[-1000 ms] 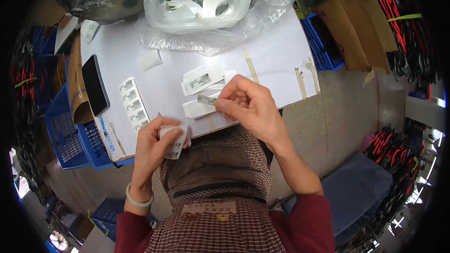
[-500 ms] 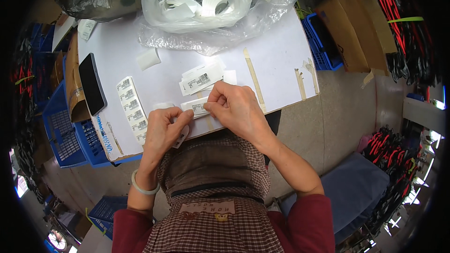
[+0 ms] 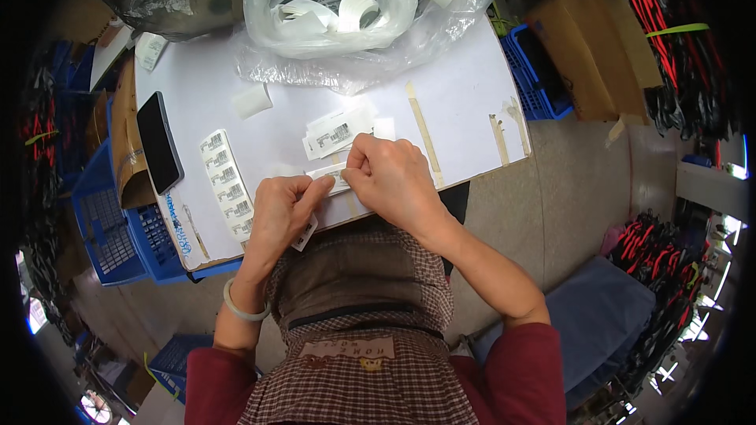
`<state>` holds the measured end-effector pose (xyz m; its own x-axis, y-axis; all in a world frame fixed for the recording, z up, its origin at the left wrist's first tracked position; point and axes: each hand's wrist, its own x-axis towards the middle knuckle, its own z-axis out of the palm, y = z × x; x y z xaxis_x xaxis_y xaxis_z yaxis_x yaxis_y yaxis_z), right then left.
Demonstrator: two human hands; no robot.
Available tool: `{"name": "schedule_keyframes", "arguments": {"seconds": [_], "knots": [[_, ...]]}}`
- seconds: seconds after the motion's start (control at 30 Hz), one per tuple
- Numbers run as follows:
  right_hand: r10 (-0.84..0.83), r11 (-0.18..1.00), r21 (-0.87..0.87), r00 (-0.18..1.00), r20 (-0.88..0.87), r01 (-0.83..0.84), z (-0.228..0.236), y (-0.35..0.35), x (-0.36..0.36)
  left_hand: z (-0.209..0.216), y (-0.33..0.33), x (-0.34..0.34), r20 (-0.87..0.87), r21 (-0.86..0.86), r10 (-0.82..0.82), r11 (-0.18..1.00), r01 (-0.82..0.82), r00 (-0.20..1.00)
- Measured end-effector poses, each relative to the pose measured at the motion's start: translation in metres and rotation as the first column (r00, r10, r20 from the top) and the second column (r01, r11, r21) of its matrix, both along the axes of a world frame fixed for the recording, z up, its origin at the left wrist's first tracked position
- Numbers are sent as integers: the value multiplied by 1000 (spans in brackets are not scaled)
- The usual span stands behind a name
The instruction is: The person sits at a table and repeatedly peels the backing paper off small rectangular labels. They handle the labels one by one, separating the adhesive side from the paper liner and placing the peeled items into a pile on the table.
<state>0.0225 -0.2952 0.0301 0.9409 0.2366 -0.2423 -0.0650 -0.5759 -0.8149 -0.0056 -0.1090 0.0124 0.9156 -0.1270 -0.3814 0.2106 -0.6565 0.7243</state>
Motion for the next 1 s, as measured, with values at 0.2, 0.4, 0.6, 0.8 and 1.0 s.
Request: {"name": "schedule_keyframes", "arguments": {"seconds": [0.2,0.4,0.6,0.8,1.0], "knots": [[-88,984,155,996,-32,92,2,-2,40,36,11,28,175,19,142,989,-147,974],[187,903,-428,930,315,-37,-18,11,68,15,5,77,29,318,-194,932,175,981],[97,994,-83,947,307,-75,9,4,39,8,16,52,-85,-313,91,943,-113,992],[-54,916,390,936,349,-92,10,15,-16,51,12,13,-164,-730,56,665,-159,985],[-45,885,456,957,287,-95,15,6,-31,46,17,-14,-186,-720,77,667,-189,980]]}}
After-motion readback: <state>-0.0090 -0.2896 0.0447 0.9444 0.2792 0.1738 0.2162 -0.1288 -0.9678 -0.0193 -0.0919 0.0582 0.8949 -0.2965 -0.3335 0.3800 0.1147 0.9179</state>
